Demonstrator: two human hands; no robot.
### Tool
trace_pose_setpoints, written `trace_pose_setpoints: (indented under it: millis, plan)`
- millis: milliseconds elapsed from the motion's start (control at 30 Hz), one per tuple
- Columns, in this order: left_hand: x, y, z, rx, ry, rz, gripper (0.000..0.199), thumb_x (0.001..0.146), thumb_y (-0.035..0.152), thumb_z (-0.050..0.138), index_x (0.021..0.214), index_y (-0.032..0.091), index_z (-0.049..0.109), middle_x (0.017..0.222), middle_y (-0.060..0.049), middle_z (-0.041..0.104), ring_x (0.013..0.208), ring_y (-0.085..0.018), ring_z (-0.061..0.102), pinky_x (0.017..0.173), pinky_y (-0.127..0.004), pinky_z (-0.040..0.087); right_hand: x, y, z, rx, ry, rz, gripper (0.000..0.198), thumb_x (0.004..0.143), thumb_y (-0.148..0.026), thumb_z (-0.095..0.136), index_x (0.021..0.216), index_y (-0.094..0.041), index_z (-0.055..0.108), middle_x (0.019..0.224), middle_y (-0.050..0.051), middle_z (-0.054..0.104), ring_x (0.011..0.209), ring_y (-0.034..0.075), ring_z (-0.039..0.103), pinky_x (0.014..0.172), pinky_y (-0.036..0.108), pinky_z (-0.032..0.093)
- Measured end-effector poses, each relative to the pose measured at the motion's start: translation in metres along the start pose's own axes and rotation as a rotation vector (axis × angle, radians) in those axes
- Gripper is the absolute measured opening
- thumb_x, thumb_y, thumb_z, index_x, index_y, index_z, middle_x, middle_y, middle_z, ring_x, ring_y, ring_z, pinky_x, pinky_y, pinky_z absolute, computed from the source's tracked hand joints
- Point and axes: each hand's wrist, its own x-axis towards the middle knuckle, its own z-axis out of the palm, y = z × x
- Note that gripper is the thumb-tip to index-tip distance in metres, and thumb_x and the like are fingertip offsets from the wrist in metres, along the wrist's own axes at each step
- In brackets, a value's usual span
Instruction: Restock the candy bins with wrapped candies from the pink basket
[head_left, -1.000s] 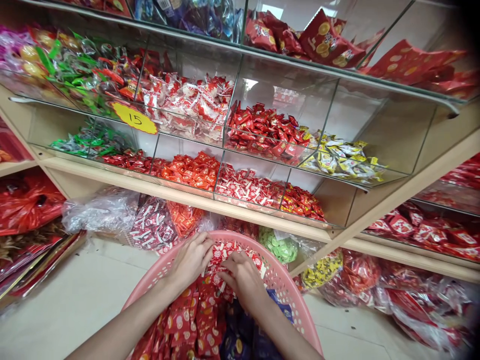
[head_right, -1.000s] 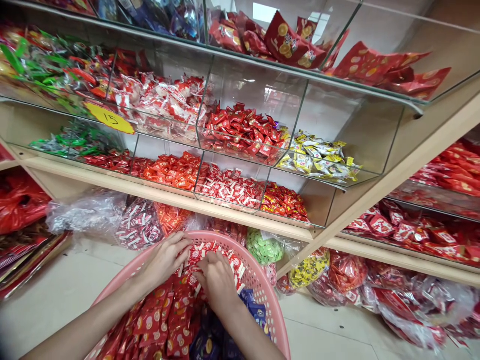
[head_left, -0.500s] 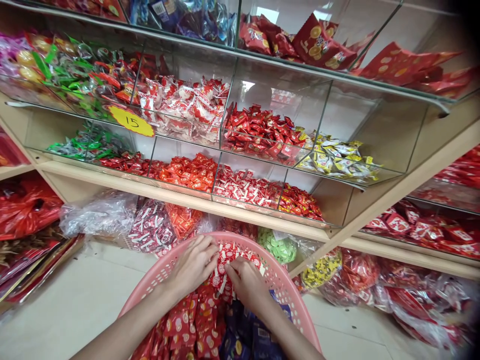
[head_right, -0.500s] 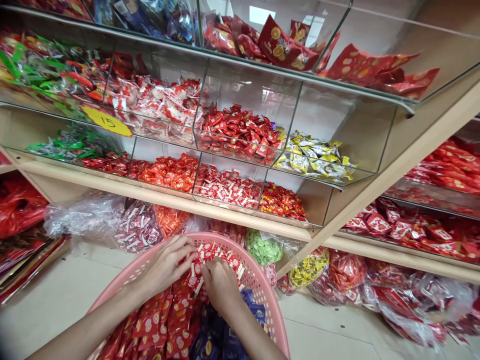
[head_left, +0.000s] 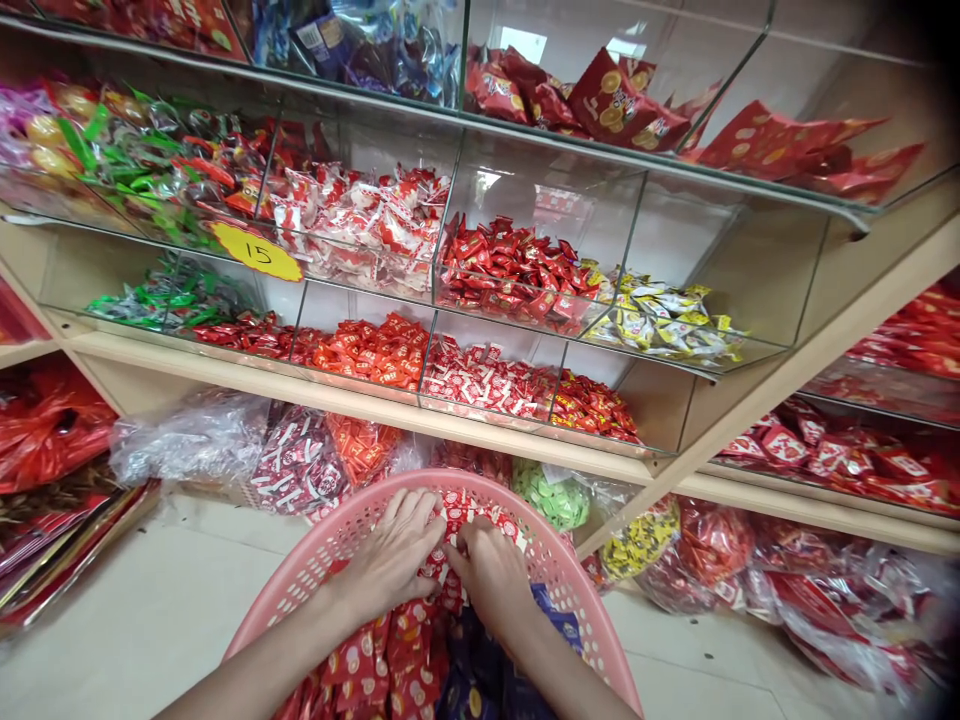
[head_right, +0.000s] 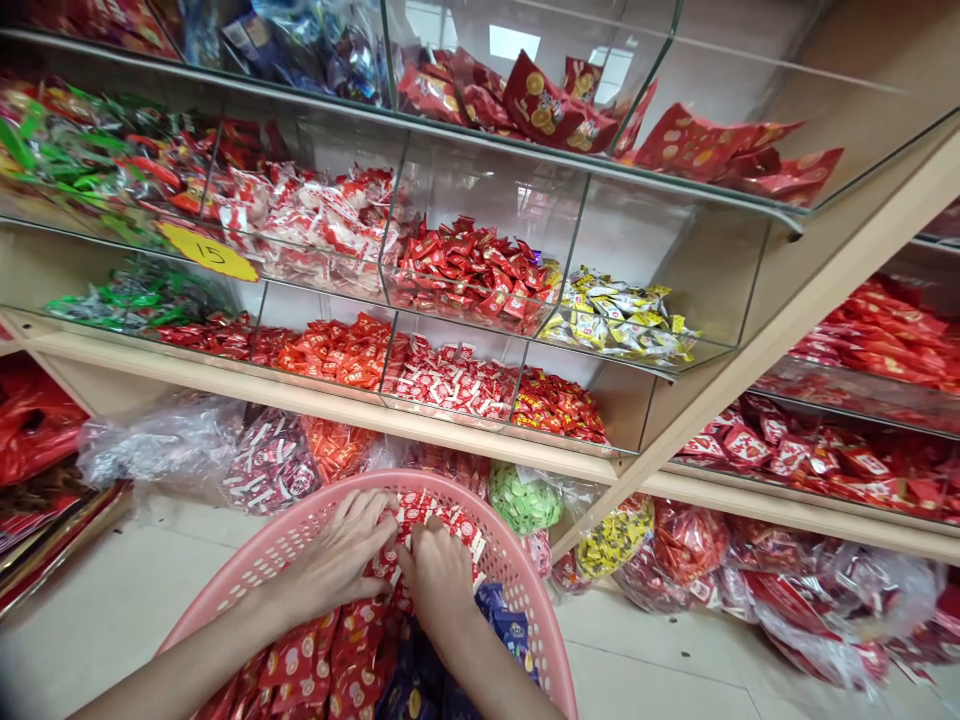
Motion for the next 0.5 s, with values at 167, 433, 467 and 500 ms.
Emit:
trace_pose_setpoints:
  millis: [167,433,467,500]
  plan:
    - [-0.0004,-0.0003,0.0023,0.047,0.003,-0.002,0.047,0.065,0.015,0.064,0.108,0.017,0.045,0.126,-0.011,0.041,0.118,-0.030,0.036,0.096,-0.047,0.037,0.0012,0.0002,-0.0012,-0.004,0.004,0.008,0.019,0.087,-0.033,0.049,0.085,-0.020,0.063,0.093,0.005,0.064,0.080,0.017,0.062,0.062,0.025,0.036]
    - [0.0003,-0.0003,0.0046,0.027,0.034,0.023,0.050,0.060,0.020,0.069,0.105,0.017,0.047,0.122,-0.010,0.044,0.117,-0.031,0.038,0.097,-0.049,0.036,0.0005,0.0006,-0.0036,0.002,0.003,0.005,0.019,0.087,-0.031,0.049,0.085,-0.019,0.063,0.093,0.006,0.064,0.081,0.018,0.062,0.062,0.025,0.037]
    - [0.0005,-0.0002,0.0047,0.029,0.031,0.016,0.051,0.060,0.018,0.069,0.106,0.017,0.047,0.122,-0.010,0.044,0.116,-0.031,0.038,0.098,-0.049,0.036,0.0003,0.0010,-0.0035,0.006,0.008,0.000,0.020,0.088,-0.031,0.047,0.085,-0.019,0.063,0.093,0.006,0.065,0.081,0.018,0.062,0.063,0.025,0.037]
    - [0.0007,-0.0002,0.0047,0.032,0.028,0.008,0.051,0.060,0.017,0.068,0.107,0.017,0.046,0.122,-0.010,0.044,0.116,-0.030,0.039,0.098,-0.048,0.036,0.0001,0.0014,-0.0035,0.010,0.014,-0.002,0.021,0.089,-0.032,0.046,0.085,-0.019,0.063,0.093,0.006,0.065,0.081,0.019,0.062,0.063,0.026,0.037]
